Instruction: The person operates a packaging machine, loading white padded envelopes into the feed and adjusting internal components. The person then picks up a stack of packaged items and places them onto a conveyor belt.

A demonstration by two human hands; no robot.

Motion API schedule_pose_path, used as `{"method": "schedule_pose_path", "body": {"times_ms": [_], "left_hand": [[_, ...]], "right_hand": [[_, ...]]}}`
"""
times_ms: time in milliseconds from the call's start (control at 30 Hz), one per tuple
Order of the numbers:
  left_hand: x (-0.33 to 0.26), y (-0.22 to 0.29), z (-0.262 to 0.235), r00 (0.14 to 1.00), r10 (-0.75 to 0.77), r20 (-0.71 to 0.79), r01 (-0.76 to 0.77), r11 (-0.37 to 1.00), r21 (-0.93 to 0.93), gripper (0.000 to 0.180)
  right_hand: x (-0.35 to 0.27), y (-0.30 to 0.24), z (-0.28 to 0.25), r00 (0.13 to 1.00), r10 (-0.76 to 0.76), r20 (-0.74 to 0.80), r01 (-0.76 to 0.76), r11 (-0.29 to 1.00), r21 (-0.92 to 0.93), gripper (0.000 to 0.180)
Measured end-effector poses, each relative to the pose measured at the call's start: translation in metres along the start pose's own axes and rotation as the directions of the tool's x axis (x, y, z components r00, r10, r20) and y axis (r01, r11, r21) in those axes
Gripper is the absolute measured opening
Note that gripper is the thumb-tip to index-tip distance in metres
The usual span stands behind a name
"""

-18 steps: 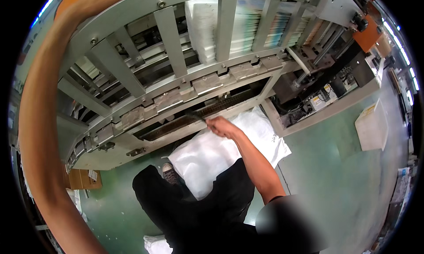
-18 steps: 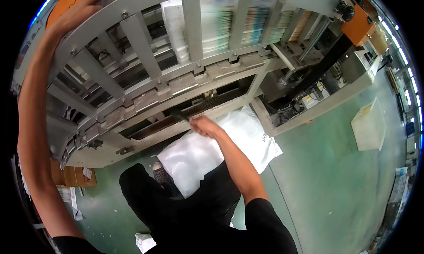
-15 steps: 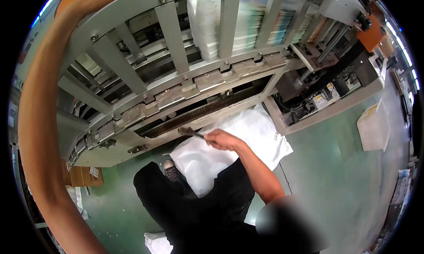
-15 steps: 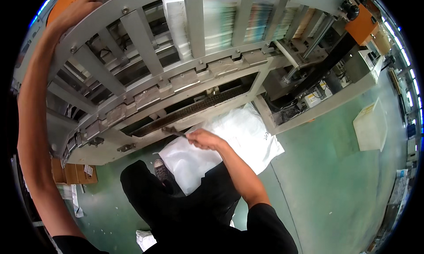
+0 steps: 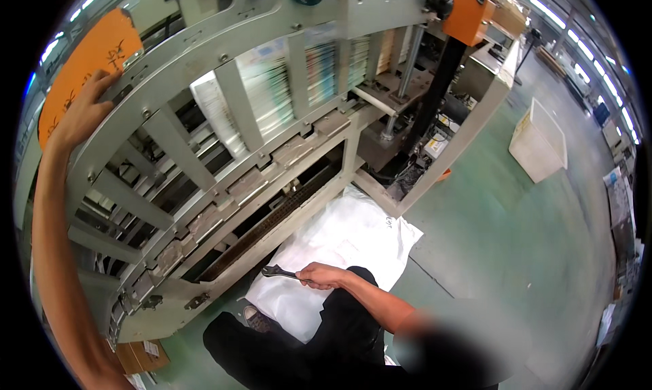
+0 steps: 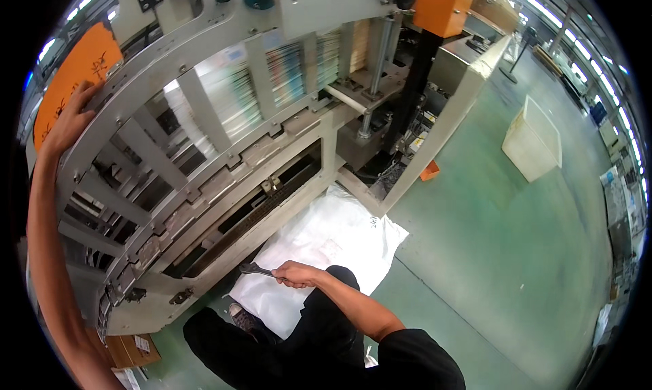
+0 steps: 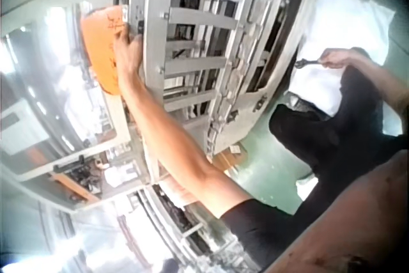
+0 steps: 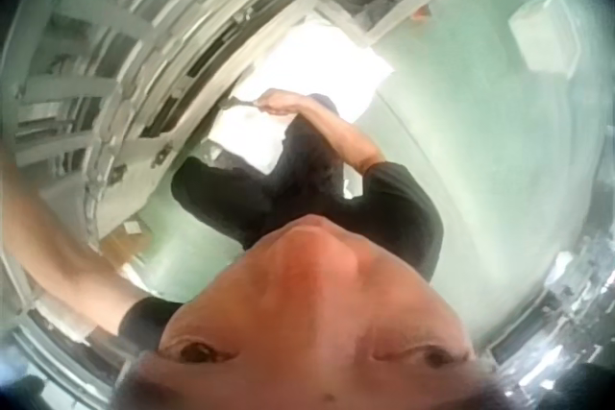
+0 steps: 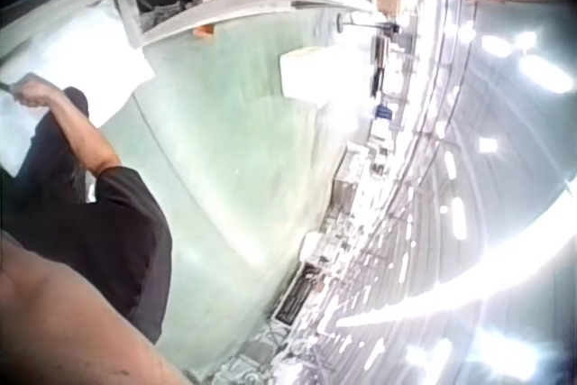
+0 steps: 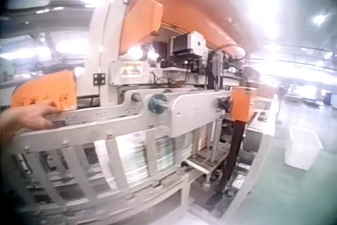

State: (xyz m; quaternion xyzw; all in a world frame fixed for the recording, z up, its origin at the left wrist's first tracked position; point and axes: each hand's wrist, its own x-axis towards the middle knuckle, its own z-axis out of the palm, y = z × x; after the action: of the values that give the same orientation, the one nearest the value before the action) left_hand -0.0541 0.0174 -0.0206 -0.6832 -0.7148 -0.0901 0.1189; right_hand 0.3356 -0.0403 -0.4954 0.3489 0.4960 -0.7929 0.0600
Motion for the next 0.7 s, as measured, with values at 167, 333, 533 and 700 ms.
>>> {"method": "schedule_pose_path", "body": {"times_ms": [167,333,533,700], "left_hand": [[0.006,-0.003,0.002,1.0,0.005,0.008,-0.005,0.999,-0.031,0.066],[0.006,-0.009,-0.005,0.999,0.037,-0.005,-0.037,0.997,-0.061,0.064],[-0.001,-0.002,-0.007,0.998,0.053,-0.024,-0.055,0.994,-0.097,0.062],[-0.004,-0.004,0.003,0.997,-0.014,-0.073,-0.002,0.977,-0.215,0.072]], "right_hand": [[-0.002,0.007,0.003,0.999,-0.035,-0.015,0.036,0.998,0.058,0.038],[0.006,0.017,0.002,0.997,-0.026,-0.07,0.03,0.998,0.06,0.038],[-0.003,0.022,0.004,0.997,-0.069,-0.039,0.072,0.994,0.083,0.044],[-0.029,0.028,0.008,0.958,-0.243,-0.154,0.227,0.967,-0.115,0.05]]}}
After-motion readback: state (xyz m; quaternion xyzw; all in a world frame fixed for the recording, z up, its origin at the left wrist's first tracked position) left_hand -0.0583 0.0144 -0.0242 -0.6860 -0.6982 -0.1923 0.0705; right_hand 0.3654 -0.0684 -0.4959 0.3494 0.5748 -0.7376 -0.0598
